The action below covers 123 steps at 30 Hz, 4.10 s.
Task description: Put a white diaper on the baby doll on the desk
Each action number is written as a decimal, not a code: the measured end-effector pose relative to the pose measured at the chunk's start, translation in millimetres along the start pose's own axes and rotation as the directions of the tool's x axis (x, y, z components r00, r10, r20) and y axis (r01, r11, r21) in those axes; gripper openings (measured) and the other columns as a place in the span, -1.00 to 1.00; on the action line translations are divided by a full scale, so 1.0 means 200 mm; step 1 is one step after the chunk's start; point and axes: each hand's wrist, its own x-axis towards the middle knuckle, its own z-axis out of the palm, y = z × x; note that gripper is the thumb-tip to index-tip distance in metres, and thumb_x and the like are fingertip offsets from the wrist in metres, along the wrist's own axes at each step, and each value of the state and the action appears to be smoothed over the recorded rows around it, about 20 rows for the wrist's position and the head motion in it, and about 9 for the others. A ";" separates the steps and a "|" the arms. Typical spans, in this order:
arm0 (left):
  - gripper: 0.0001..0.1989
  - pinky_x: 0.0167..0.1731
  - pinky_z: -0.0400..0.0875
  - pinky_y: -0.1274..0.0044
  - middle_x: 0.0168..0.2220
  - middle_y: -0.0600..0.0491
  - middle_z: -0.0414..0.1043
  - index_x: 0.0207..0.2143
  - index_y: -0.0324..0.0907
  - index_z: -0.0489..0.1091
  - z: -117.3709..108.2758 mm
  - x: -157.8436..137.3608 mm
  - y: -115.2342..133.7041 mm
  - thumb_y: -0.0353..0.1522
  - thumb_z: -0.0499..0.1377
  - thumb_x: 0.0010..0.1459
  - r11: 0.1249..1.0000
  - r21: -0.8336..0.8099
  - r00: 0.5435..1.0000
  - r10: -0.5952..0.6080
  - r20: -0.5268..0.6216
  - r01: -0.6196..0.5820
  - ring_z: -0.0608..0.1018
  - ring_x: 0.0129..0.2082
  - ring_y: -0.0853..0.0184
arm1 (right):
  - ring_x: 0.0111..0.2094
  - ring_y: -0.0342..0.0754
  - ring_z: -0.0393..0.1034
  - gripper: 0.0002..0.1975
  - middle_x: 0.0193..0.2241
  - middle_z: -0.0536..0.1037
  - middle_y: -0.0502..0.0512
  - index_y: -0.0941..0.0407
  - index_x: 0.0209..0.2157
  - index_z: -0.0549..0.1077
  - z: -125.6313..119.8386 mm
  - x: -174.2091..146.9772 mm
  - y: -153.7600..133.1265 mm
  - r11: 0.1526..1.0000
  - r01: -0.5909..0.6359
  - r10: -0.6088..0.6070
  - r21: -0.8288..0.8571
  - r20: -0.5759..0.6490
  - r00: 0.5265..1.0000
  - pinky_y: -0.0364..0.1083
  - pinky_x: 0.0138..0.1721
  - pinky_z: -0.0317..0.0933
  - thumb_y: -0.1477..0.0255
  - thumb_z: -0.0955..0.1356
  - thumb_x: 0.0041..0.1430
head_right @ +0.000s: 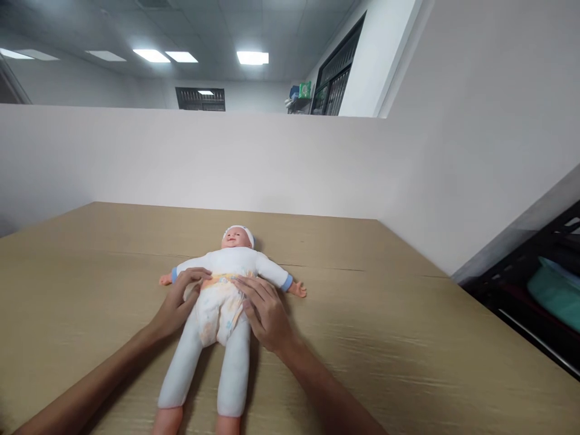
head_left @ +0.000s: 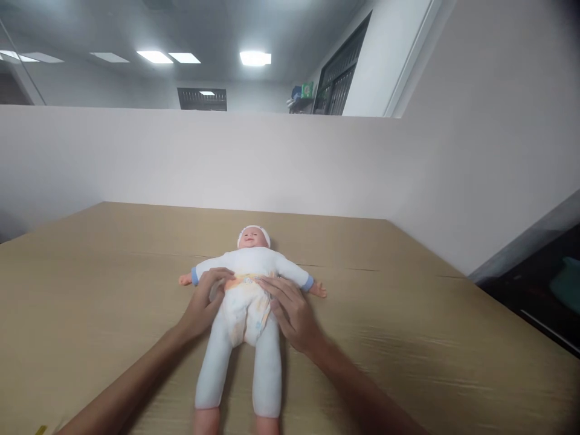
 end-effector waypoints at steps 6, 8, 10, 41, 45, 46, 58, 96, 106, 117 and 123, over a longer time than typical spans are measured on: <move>-0.65 0.23 0.31 0.11 0.15 -0.11 0.47 0.17 -0.10 0.38 -0.18 -0.16 -0.18 -0.39 0.07 0.36 0.923 0.381 0.998 -0.061 0.011 0.052 0.44 0.20 0.00 | 0.42 0.09 0.26 -0.52 0.36 0.46 0.06 -0.05 0.42 0.36 0.02 -0.01 -0.01 1.000 -0.013 0.013 -0.002 -0.035 0.999 0.22 0.45 0.11 0.45 0.18 0.61; -0.76 0.12 0.35 0.09 0.02 -0.13 0.50 0.03 -0.12 0.41 -0.20 -0.20 -0.20 -0.27 0.06 0.42 0.872 0.475 0.991 -0.132 -0.002 0.117 0.48 0.08 -0.05 | 0.42 0.10 0.26 -0.52 0.37 0.46 0.07 -0.04 0.42 0.36 0.01 -0.01 -0.02 1.000 -0.001 0.000 -0.021 -0.047 0.999 0.24 0.46 0.08 0.46 0.19 0.60; -0.71 0.03 0.35 0.08 -0.07 -0.12 0.51 -0.08 -0.11 0.41 -0.21 -0.23 -0.21 -0.13 0.04 0.45 0.812 0.557 0.979 -0.201 -0.016 0.176 0.50 -0.03 -0.09 | 0.43 0.12 0.25 -0.52 0.37 0.45 0.09 -0.03 0.42 0.35 -0.01 0.02 -0.06 0.999 0.015 -0.017 -0.030 -0.052 0.999 0.26 0.47 0.06 0.45 0.19 0.59; -0.59 -0.25 0.22 0.37 -0.35 0.10 0.41 -0.30 -0.09 0.34 -0.20 -0.20 -0.18 0.06 0.12 0.32 0.870 0.029 0.871 -0.492 0.001 0.492 0.42 -0.34 0.20 | 0.04 0.04 0.54 -0.55 0.07 0.61 0.07 -0.01 0.23 0.54 0.17 1.03 -0.09 0.985 -0.168 0.127 -0.045 0.844 0.520 -0.09 0.00 0.35 0.28 0.52 0.35; -0.59 -0.24 0.24 0.40 -0.33 0.11 0.46 -0.27 -0.10 0.34 -0.20 -0.19 -0.17 0.05 0.18 0.36 0.864 -0.147 0.875 -0.483 0.031 0.482 0.43 -0.32 0.23 | -0.04 0.05 0.56 -0.65 -0.02 0.65 0.11 0.09 0.10 0.58 0.29 0.92 -0.10 0.972 -0.019 0.190 -0.233 0.740 0.645 -0.05 -0.04 0.35 0.57 0.49 0.30; -0.60 -0.24 0.23 0.41 -0.33 0.11 0.47 -0.27 -0.10 0.34 -0.20 -0.19 -0.17 0.03 0.19 0.37 0.865 -0.169 0.879 -0.476 0.030 0.473 0.44 -0.32 0.24 | -0.01 0.09 0.54 -0.67 -0.02 0.64 0.16 0.14 0.07 0.58 0.31 0.89 -0.12 0.965 0.002 0.193 -0.263 0.714 0.673 -0.01 0.01 0.33 0.64 0.46 0.29; -0.53 -0.28 0.26 0.45 -0.34 0.13 0.41 -0.26 -0.12 0.33 -0.14 -0.17 -0.12 0.08 0.30 0.32 0.761 -0.493 0.882 -0.471 0.028 0.422 0.50 -0.33 0.31 | 0.04 0.10 0.50 -0.84 -0.11 0.68 0.10 0.04 -0.11 0.64 0.12 0.62 -0.25 0.957 0.289 -0.219 0.010 0.679 0.700 0.16 0.36 0.18 0.31 0.40 0.52; -0.47 -0.32 0.12 0.41 -0.43 0.17 0.18 -0.42 -0.10 0.21 0.08 0.17 0.11 0.10 0.10 0.42 0.902 -0.082 0.905 -0.418 0.080 0.424 0.26 -0.37 0.30 | 0.42 0.16 0.19 -0.39 0.36 0.40 0.19 0.03 0.39 0.25 0.08 0.27 -0.02 0.984 -0.064 0.025 0.167 0.227 0.974 0.24 0.53 -0.08 0.21 0.46 0.45; -0.57 -0.32 0.15 0.45 -0.39 0.21 0.13 -0.32 -0.07 0.17 0.13 0.09 0.13 0.02 0.15 0.44 0.932 -0.107 0.938 -0.341 0.059 0.346 0.22 -0.37 0.33 | 0.48 0.15 0.13 -0.29 0.42 0.35 0.20 0.00 0.44 0.14 0.09 0.24 0.00 0.980 -0.097 0.054 0.174 0.239 0.970 0.29 0.56 -0.19 0.20 0.47 0.43; -0.57 -0.29 0.23 0.45 -0.35 0.19 0.28 -0.21 -0.06 0.24 0.04 0.11 0.18 0.06 0.25 0.35 0.921 -0.136 0.917 -0.380 -0.118 0.364 0.38 -0.36 0.31 | 0.33 0.27 0.31 -0.41 0.29 0.45 0.24 0.01 0.38 0.21 0.04 0.23 -0.36 0.997 -0.065 0.065 -0.028 -0.004 0.998 0.31 0.38 0.20 0.37 0.42 0.41; -0.52 -0.30 0.27 0.37 -0.35 0.10 0.48 -0.21 -0.01 0.40 -0.07 -0.22 0.47 0.16 0.05 0.43 0.910 0.037 0.911 -0.412 0.001 0.412 0.46 -0.38 0.20 | -0.08 0.16 0.55 -0.79 -0.10 0.60 0.10 -0.06 0.02 0.38 0.01 -0.07 -0.73 0.988 -0.130 0.121 0.081 0.108 0.987 0.14 -0.10 0.49 0.44 0.36 0.40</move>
